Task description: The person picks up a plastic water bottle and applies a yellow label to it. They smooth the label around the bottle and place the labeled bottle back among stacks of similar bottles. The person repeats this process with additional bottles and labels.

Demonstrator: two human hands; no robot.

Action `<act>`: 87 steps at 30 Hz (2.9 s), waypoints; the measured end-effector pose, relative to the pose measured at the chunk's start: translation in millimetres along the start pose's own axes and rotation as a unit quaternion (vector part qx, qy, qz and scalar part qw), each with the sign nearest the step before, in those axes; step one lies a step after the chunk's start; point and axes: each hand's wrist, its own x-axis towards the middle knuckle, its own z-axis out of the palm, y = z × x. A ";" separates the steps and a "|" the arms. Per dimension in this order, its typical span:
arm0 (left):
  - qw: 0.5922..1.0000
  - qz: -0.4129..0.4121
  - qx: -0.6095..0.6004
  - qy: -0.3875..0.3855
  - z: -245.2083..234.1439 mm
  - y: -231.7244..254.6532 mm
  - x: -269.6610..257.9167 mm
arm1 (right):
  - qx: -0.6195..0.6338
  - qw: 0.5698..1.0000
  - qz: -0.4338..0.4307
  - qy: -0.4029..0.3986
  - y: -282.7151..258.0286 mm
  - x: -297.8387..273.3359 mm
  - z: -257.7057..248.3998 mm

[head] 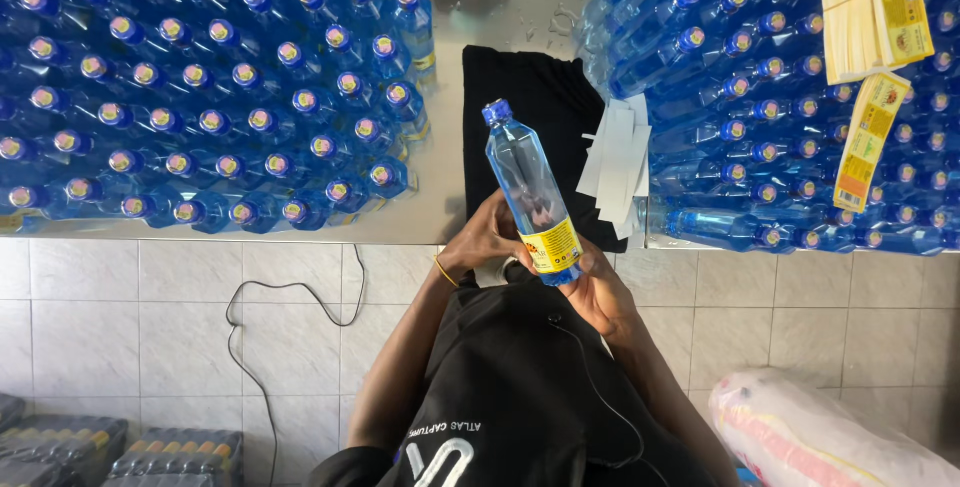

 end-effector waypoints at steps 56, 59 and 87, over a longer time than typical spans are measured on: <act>0.927 0.023 0.139 0.349 68.7 13.2 -21.5 | -0.636 0.750 -0.179 -0.013 -26.5 18.7 70.3; 0.913 0.016 0.161 0.376 54.1 21.1 -20.6 | -0.654 0.744 -0.129 -0.044 -5.3 55.0 34.1; 0.777 0.023 0.466 0.423 -9.8 0.9 -58.0 | -0.509 0.821 -0.154 -0.207 67.1 238.7 10.0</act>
